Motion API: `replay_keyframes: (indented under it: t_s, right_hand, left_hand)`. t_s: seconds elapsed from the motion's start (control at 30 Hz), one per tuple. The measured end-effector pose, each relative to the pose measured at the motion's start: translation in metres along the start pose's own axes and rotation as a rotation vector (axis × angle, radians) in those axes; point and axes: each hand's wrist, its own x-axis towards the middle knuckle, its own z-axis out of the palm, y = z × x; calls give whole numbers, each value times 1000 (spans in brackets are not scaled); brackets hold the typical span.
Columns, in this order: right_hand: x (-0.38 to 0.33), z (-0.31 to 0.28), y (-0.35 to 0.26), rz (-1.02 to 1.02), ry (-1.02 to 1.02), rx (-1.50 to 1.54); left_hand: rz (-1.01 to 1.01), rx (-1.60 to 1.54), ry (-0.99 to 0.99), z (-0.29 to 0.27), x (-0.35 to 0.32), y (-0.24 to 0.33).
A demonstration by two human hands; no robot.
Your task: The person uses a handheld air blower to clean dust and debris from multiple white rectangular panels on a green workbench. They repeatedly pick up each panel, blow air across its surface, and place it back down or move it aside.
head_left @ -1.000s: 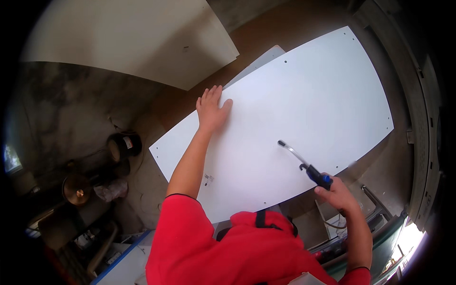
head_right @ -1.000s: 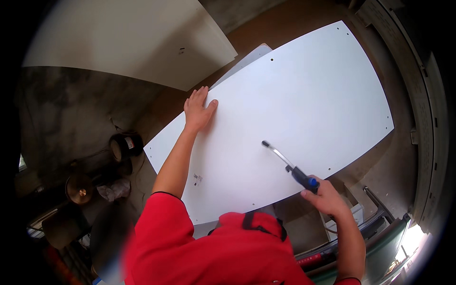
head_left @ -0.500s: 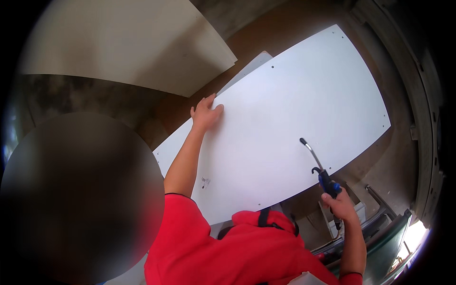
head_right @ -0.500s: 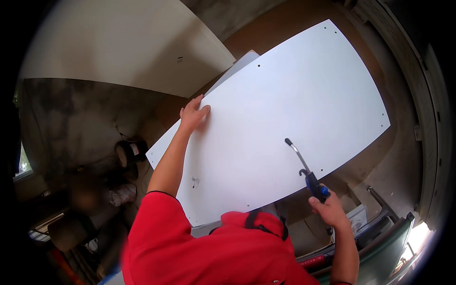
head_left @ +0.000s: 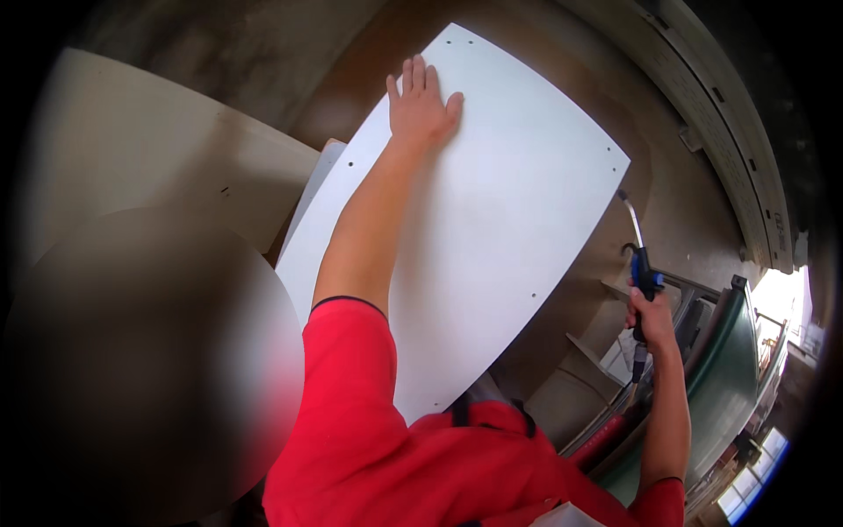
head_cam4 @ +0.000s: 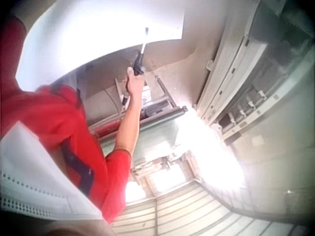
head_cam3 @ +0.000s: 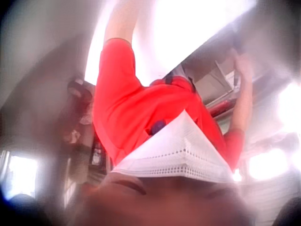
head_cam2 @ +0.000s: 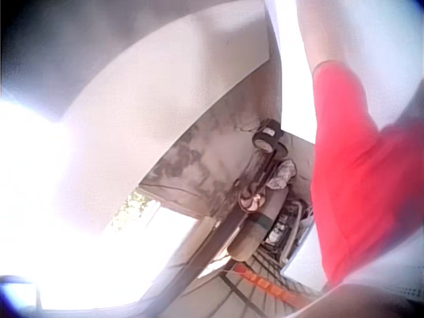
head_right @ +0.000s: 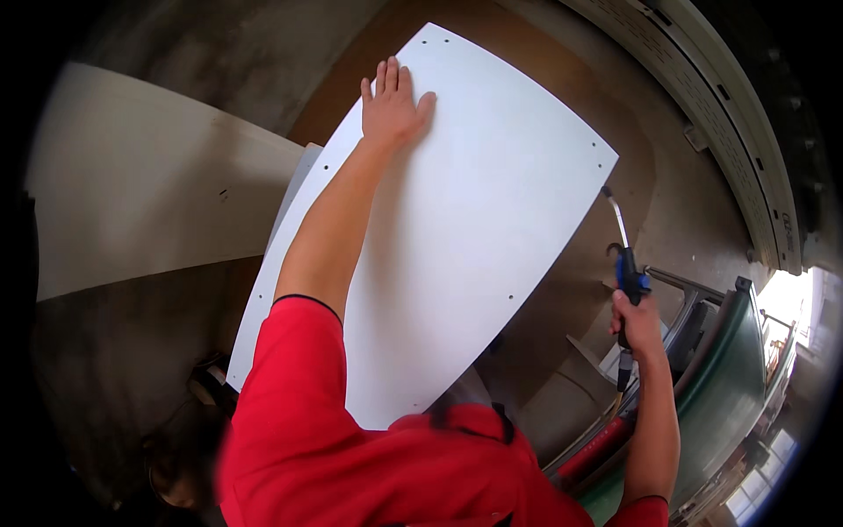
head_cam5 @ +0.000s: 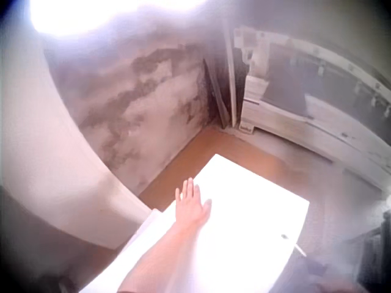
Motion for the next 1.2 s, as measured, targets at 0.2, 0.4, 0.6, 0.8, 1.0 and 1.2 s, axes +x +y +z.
replay_keyframes:
  t_s: [0.2, 0.4, 0.6, 0.8, 1.0, 1.2]
  right_hand:
    - [-97, -48, 4, 317, -437, -561]
    - [-129, -38, 34, 181, -229, -223]
    - [-87, 17, 60, -22, -379, -237]
    - [-191, 138, 127, -488, -1309, -767]
    - [-204, 63, 177, -149, -537, -262]
    - [-269, -13, 313, -135, -563, 242]
  left_hand:
    - [732, -95, -261, 39, -34, 183]
    - [1093, -397, -476, -20, -277, 158]
    - [371, -135, -471, -109, -459, -11]
    - [-950, 170, 25, -144, -594, -157]
    - [-491, 228, -140, -115, -726, 2]
    - [238, -484, -281, -109, -678, 142]
